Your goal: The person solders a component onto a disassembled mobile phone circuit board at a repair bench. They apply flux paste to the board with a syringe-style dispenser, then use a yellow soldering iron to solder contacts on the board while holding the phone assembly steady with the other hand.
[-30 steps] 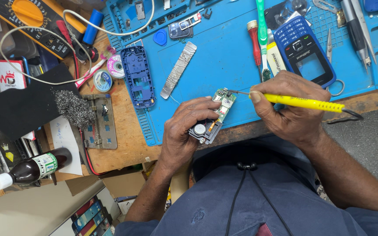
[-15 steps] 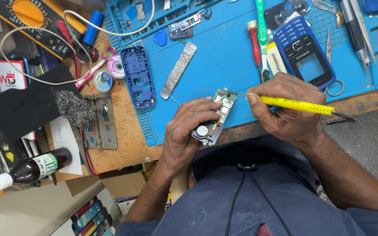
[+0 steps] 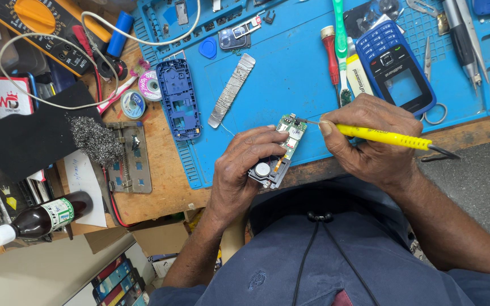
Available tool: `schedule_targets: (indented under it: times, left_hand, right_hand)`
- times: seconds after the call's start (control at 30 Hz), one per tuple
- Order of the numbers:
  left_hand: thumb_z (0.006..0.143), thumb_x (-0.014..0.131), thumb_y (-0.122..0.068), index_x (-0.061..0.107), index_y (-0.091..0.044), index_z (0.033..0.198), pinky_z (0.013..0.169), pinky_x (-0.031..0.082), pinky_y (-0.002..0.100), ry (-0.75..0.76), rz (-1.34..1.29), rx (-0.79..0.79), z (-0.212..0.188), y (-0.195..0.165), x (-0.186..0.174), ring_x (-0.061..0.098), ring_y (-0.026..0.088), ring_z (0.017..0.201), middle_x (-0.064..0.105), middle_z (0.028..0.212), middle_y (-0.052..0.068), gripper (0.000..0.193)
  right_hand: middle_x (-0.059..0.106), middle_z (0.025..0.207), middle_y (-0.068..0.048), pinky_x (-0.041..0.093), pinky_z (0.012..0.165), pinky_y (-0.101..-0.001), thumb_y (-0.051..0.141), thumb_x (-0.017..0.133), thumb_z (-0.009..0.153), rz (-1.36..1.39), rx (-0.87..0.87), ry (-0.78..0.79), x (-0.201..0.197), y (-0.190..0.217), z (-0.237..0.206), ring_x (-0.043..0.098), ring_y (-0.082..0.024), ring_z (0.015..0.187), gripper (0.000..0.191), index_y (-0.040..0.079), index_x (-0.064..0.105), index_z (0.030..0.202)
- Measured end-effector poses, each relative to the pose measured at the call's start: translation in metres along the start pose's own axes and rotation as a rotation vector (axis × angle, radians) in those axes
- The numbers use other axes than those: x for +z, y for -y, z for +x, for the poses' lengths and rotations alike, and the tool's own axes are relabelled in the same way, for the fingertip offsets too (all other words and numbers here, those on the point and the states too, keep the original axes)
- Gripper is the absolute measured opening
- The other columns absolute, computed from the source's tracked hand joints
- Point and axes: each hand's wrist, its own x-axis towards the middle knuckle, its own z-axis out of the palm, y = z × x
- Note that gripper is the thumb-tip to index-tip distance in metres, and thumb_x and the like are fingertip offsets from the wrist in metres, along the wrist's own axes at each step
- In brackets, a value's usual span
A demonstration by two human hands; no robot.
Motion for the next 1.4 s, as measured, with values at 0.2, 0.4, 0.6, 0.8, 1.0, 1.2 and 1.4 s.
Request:
schedule_targets:
  times: [0.2,0.4,0.6,0.8,1.0,1.2,1.4]
  left_hand:
    - [0.088,0.078,-0.014,0.071,-0.014,0.117,0.115,0.054,0.041,-0.002,0.003,-0.008,-0.0002,0.0002,0.0006,0.065,0.026,0.135,0.073,0.131,0.0,0.03]
    - [0.088,0.078,-0.012,0.071,-0.014,0.117,0.114,0.054,0.041,0.001,-0.004,-0.009,0.0001,-0.0007,0.0,0.065,0.026,0.135,0.072,0.131,0.001,0.03]
    - [0.087,0.078,-0.011,0.07,-0.014,0.117,0.114,0.053,0.041,0.003,0.003,-0.009,0.001,-0.0012,-0.0007,0.065,0.027,0.135,0.072,0.131,0.001,0.031]
    - [0.088,0.078,-0.01,0.07,-0.013,0.117,0.114,0.053,0.041,0.004,-0.002,-0.009,0.0013,-0.0007,-0.0012,0.065,0.027,0.135,0.072,0.131,0.002,0.03]
    - [0.087,0.078,-0.01,0.07,-0.014,0.117,0.113,0.054,0.041,0.006,0.006,-0.013,0.0012,-0.0004,-0.0008,0.065,0.027,0.134,0.073,0.131,0.001,0.031]
    - [0.087,0.078,-0.011,0.07,-0.014,0.117,0.113,0.054,0.041,0.007,-0.001,-0.007,0.0014,-0.0005,-0.0009,0.065,0.027,0.134,0.073,0.13,0.001,0.031]
    - [0.087,0.079,-0.01,0.07,-0.014,0.116,0.113,0.054,0.04,0.005,-0.006,-0.005,0.0011,-0.0018,-0.0018,0.065,0.026,0.134,0.073,0.13,0.001,0.031]
  right_hand:
    - [0.072,0.083,-0.005,0.05,0.057,-0.0254,0.007,0.077,0.101,-0.002,-0.003,0.0,0.0008,-0.001,0.0,0.068,-0.013,0.067,0.006,0.005,0.072,0.1]
    - [0.072,0.083,-0.006,0.05,0.058,-0.026,0.007,0.078,0.101,-0.017,-0.001,0.0,0.0005,-0.0008,0.0003,0.067,-0.014,0.067,0.007,0.004,0.072,0.1]
    - [0.071,0.085,-0.006,0.051,0.06,-0.0272,0.006,0.077,0.103,-0.012,0.013,-0.012,-0.0009,0.0,0.0006,0.068,-0.015,0.068,0.006,0.004,0.071,0.101]
    - [0.071,0.085,-0.006,0.051,0.06,-0.0272,0.006,0.077,0.103,-0.005,0.015,-0.014,-0.0004,0.0007,0.0008,0.068,-0.015,0.068,0.006,0.005,0.071,0.1]
    - [0.071,0.084,-0.006,0.05,0.058,-0.0267,0.007,0.077,0.101,-0.015,0.002,-0.005,0.0006,-0.0003,0.0015,0.068,-0.015,0.067,0.006,0.004,0.072,0.099]
    - [0.071,0.083,-0.006,0.05,0.058,-0.0268,0.007,0.078,0.101,-0.012,-0.004,-0.007,0.0004,0.0003,0.0015,0.067,-0.015,0.068,0.006,0.004,0.072,0.099]
    - [0.071,0.084,-0.007,0.05,0.059,-0.0272,0.005,0.077,0.101,-0.014,0.012,-0.007,-0.0005,0.0017,0.0006,0.067,-0.016,0.067,0.006,0.003,0.071,0.099]
